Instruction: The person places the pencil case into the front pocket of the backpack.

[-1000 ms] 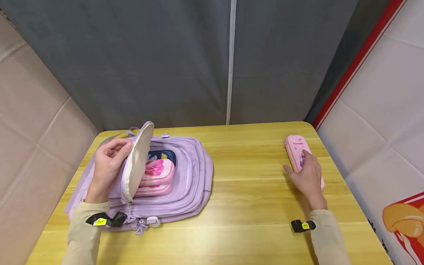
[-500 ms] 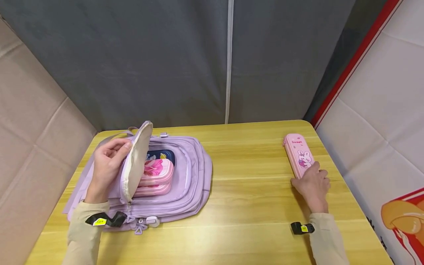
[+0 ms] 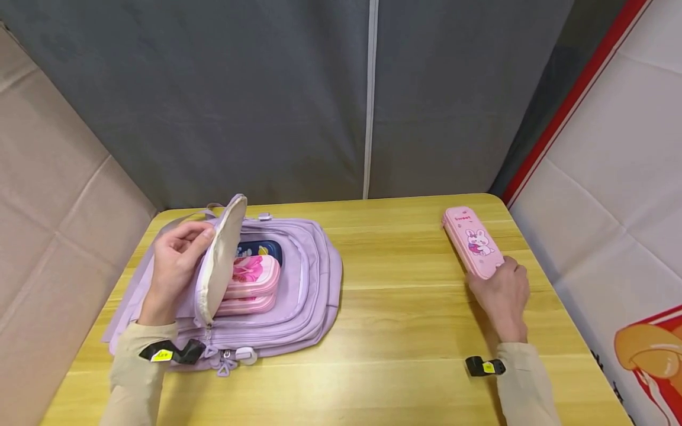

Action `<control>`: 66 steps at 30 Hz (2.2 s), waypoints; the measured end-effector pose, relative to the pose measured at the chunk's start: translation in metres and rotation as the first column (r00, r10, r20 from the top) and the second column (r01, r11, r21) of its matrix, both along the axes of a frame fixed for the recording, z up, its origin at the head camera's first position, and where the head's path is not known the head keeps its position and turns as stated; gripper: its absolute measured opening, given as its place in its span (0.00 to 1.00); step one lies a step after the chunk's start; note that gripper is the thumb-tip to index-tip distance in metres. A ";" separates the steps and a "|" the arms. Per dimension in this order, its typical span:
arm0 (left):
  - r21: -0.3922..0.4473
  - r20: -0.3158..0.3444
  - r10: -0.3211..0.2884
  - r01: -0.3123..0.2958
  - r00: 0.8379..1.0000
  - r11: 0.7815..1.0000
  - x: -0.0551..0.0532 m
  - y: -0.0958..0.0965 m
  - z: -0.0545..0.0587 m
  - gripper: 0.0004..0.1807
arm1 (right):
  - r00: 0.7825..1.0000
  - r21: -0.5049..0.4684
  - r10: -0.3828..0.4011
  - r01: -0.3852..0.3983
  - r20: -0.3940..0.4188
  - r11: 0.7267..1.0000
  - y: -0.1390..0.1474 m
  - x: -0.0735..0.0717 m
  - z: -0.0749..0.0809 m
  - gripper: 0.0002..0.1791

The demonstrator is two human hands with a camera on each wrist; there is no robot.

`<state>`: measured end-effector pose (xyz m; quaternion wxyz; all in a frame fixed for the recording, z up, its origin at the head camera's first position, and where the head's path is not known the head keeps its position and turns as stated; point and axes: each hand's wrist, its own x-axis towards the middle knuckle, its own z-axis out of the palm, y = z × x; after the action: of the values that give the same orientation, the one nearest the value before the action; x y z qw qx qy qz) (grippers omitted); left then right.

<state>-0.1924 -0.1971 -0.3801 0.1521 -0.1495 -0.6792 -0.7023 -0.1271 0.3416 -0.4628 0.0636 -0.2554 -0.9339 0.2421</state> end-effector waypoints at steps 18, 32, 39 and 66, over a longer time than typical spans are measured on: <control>-0.024 0.013 0.002 -0.002 1.000 1.000 0.001 -0.001 0.002 0.08 | 0.905 -0.202 -0.094 0.009 -0.414 0.979 -0.012 -0.010 0.006 0.43; -0.008 0.009 -0.013 0.013 1.000 1.000 0.001 0.001 0.003 0.07 | 0.896 -0.418 0.102 -0.299 -0.432 0.858 -0.033 -0.024 0.012 0.42; -0.013 0.016 -0.004 0.004 1.000 1.000 0.001 0.001 0.003 0.08 | 0.852 -0.397 0.302 -0.478 -0.429 0.784 -0.060 -0.042 0.018 0.42; -0.022 0.010 0.013 -0.013 1.000 1.000 0.002 0.003 0.005 0.11 | 0.617 -0.387 0.653 -0.786 -0.440 0.482 -0.182 -0.098 0.041 0.43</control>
<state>-0.1905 -0.1941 -0.3748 0.1515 -0.1430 -0.6887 -0.6945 -0.2256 0.1600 -0.4222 -0.0113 0.1862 -0.8277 0.5292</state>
